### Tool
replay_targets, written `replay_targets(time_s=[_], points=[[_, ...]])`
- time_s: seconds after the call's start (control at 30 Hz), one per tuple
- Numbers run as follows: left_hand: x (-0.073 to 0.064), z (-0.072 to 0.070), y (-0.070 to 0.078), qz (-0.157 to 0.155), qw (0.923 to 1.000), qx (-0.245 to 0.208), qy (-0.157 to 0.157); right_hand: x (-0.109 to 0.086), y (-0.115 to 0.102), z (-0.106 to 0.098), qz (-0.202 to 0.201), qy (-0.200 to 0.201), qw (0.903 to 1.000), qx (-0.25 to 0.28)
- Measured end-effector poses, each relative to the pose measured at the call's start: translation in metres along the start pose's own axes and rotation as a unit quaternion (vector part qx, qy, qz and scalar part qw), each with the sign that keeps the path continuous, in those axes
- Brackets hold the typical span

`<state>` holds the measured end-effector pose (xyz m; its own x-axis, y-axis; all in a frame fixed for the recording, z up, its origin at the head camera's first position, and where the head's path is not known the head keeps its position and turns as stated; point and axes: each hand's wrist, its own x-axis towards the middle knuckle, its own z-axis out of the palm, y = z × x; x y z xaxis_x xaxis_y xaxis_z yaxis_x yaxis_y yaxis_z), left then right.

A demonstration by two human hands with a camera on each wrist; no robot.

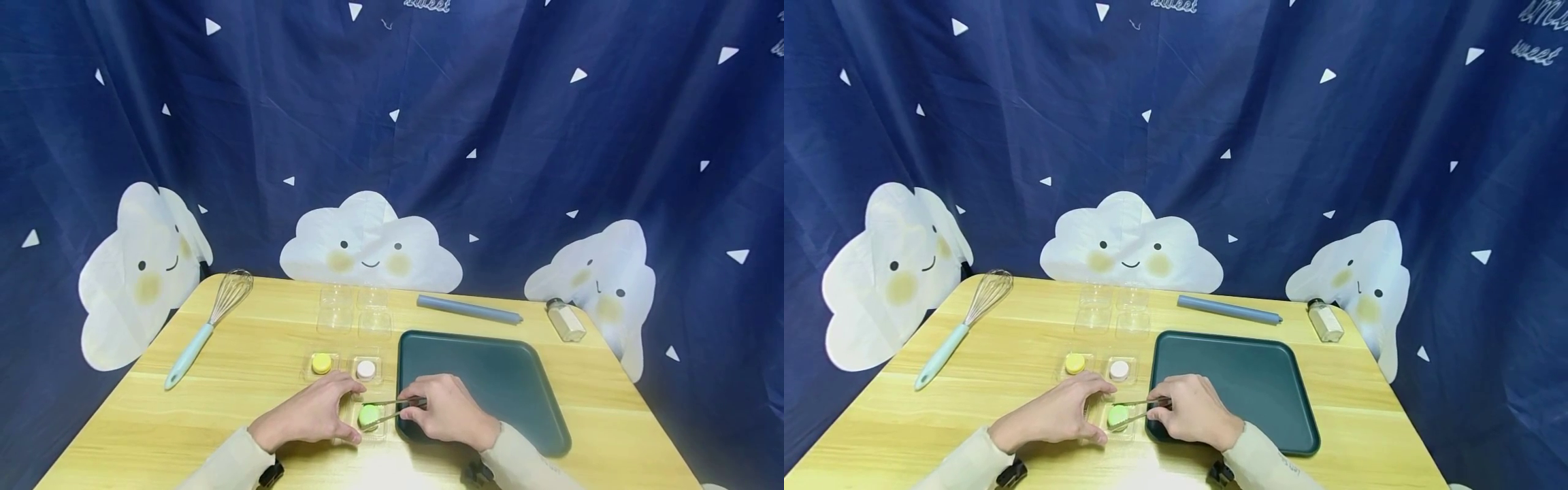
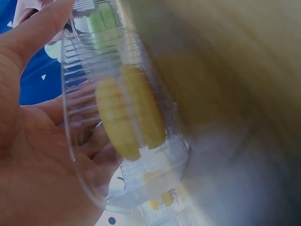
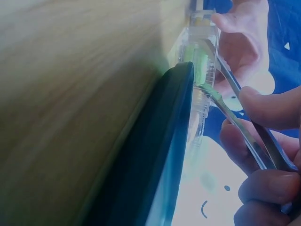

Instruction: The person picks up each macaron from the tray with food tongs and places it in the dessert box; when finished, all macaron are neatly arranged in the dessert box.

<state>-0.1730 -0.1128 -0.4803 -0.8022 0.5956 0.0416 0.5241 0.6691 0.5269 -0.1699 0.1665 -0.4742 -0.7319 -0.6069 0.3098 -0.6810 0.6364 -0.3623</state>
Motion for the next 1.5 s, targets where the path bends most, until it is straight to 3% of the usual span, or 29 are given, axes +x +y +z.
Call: replay_targets(time_s=[0.47, 0.63, 0.8, 1.1, 1.23, 1.37, 1.5], points=[[-0.002, 0.0, 0.0, 0.001, 1.0, -0.005, 0.0, -0.004, 0.002, -0.006, 0.021, 0.019, 0.9984, 0.049], [-0.002, -0.001, 0.001, 0.004, 1.0, -0.005, 0.001, -0.005, 0.002, -0.009, 0.028, 0.044, 0.9964, 0.067], [-0.002, -0.001, 0.001, 0.006, 1.0, -0.001, 0.004, -0.006, 0.004, -0.015, 0.044, 0.079, 0.9919, 0.089], [-0.003, -0.003, 0.003, 0.001, 1.0, 0.0, 0.001, -0.008, 0.011, -0.03, 0.063, 0.16, 0.9823, 0.075], [-0.003, -0.003, 0.003, -0.001, 1.0, 0.0, -0.001, -0.009, 0.015, -0.037, 0.078, 0.198, 0.9742, 0.076], [-0.003, -0.003, 0.003, -0.003, 1.0, 0.0, -0.003, -0.01, 0.024, -0.046, 0.069, 0.247, 0.9648, 0.059], [-0.003, -0.001, 0.002, -0.002, 1.0, -0.001, 0.0, -0.012, 0.034, -0.061, 0.078, 0.3, 0.9503, 0.029]])
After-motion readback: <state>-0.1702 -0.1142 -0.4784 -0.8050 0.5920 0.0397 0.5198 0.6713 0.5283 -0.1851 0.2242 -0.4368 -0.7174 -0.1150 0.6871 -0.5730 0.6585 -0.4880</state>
